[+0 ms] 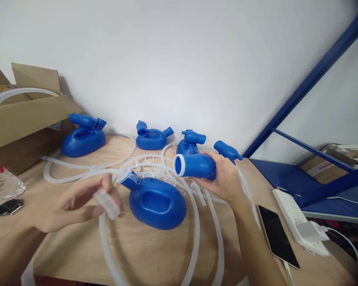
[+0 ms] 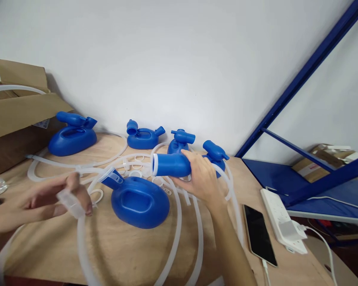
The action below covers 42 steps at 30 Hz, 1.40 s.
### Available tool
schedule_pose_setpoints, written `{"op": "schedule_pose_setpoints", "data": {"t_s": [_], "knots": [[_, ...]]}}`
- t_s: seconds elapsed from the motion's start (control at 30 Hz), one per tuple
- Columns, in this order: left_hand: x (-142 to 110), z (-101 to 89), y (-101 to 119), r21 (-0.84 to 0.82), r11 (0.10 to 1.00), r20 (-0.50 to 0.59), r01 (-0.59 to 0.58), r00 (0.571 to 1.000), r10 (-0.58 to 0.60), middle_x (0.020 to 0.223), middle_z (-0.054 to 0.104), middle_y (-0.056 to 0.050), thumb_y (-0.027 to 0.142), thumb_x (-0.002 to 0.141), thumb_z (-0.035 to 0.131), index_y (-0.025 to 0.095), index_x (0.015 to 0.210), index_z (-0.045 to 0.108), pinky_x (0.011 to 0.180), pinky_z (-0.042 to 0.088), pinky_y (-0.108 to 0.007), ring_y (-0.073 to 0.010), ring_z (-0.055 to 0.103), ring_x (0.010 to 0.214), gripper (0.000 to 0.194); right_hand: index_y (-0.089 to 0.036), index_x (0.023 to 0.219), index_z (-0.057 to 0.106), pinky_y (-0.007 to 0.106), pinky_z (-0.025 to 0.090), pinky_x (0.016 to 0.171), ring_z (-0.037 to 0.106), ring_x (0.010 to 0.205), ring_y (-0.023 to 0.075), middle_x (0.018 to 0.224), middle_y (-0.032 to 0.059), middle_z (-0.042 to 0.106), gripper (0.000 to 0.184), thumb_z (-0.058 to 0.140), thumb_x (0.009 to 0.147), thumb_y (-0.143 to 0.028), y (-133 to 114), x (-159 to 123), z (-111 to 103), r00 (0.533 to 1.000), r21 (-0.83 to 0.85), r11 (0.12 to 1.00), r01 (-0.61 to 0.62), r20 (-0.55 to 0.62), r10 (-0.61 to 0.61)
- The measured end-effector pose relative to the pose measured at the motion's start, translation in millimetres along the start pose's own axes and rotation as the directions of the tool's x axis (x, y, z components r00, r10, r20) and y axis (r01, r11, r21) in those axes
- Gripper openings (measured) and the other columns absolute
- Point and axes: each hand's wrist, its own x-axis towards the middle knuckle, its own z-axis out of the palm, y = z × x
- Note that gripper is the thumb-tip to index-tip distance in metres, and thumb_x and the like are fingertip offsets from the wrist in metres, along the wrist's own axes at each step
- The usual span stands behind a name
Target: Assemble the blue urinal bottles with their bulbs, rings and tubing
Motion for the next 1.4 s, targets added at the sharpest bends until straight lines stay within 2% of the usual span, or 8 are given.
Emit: {"op": "schedule_pose_setpoints", "data": {"t_s": [0.07,0.23,0.4,0.57,0.9,1.03,1.2,1.4], "knots": [[26,22.4,15,-0.311,0.92,0.325,0.237,0.937,-0.131,0.083,0.075,-0.003,0.04,0.093,0.065,0.026,0.111,0.051,0.06,0.059,-0.032,-0.0218,0.072,0.065,0.026,-0.022,0.14,0.055,0.049,0.061,0.085,0.075,0.102,0.0362,0.122,0.0145,0.075,0.074,0.075,0.081,-0.063,-5,0,2,0.999,0.095,0.995,-0.031,0.012,0.03],[86,85.0,28,-0.389,0.912,0.026,0.131,0.991,-0.132,0.08,0.06,0.004,0.032,0.091,0.056,0.025,0.105,0.05,0.044,0.042,-0.025,-0.0121,0.053,0.048,0.017,-0.022,0.13,0.061,0.039,0.063,0.07,0.078,0.084,0.0291,0.109,0.0096,0.08,0.068,0.069,0.08,-0.067,-20,-3,10,0.995,0.294,0.953,-0.069,0.085,0.045],[98,120.2,22,-0.02,0.995,-0.216,-0.102,0.972,0.095,0.113,0.066,-0.007,0.036,0.106,0.035,0.02,0.117,0.061,0.098,0.051,-0.041,-0.0232,0.063,0.103,0.033,-0.02,0.129,0.063,0.038,0.064,0.071,0.079,0.081,0.0281,0.108,0.0105,0.081,0.067,0.07,0.078,-0.062,-25,-5,14,0.999,0.288,0.957,-0.045,0.04,0.035],[98,125.6,17,-0.128,0.99,0.001,-0.064,0.998,0.065,0.137,0.068,-0.01,0.043,0.109,0.029,0.021,0.139,0.063,0.115,0.043,-0.049,-0.0285,0.061,0.127,0.05,-0.019,0.126,0.068,0.038,0.062,0.066,0.08,0.08,0.0303,0.1,0.0106,0.083,0.064,0.071,0.077,-0.06,-22,-5,9,0.995,0.166,0.985,-0.056,0.086,0.042],[97,149.5,2,-0.408,0.91,-0.077,-0.068,0.996,0.04,0.146,0.063,-0.012,0.047,0.109,0.031,0.021,0.142,0.059,0.111,0.049,-0.053,-0.0311,0.064,0.126,0.05,-0.022,0.121,0.072,0.036,0.058,0.056,0.077,0.067,0.0283,0.095,0.0109,0.083,0.061,0.072,0.077,-0.064,-40,-8,6,0.994,0.033,0.994,-0.106,-0.032,0.107],[90,139.2,13,-0.325,0.929,-0.069,-0.176,0.984,0.163,0.152,0.057,-0.01,0.056,0.108,0.034,0.026,0.15,0.053,0.117,0.045,-0.054,-0.0324,0.058,0.135,0.055,-0.023,0.122,0.069,0.036,0.06,0.062,0.077,0.071,0.0265,0.096,0.0072,0.082,0.06,0.068,0.08,-0.066,-40,-4,-1,0.992,0.258,0.957,-0.129,0.032,0.125],[92,114.5,27,-0.14,0.963,0.051,-0.229,0.97,0.238,0.171,0.033,-0.011,0.059,0.105,0.047,0.037,0.168,0.013,0.103,0.059,-0.048,-0.0349,0.052,0.143,0.075,-0.024,0.119,0.067,0.035,0.061,0.068,0.075,0.078,0.025,0.096,0.0036,0.08,0.059,0.06,0.088,-0.074,-26,7,-5,0.942,0.467,0.817,-0.337,0.155,0.299],[107,107.1,14,0.172,0.96,0.091,-0.223,0.973,0.21,0.103,0.076,-0.006,0.036,0.1,0.066,0.022,0.112,0.078,0.064,0.058,-0.027,-0.018,0.072,0.081,0.022,-0.023,0.119,0.067,0.041,0.061,0.07,0.074,0.088,0.0316,0.101,0.0084,0.078,0.063,0.061,0.087,-0.077,-13,8,-14,0.895,0.295,0.863,-0.41,-0.05,0.443]]}}
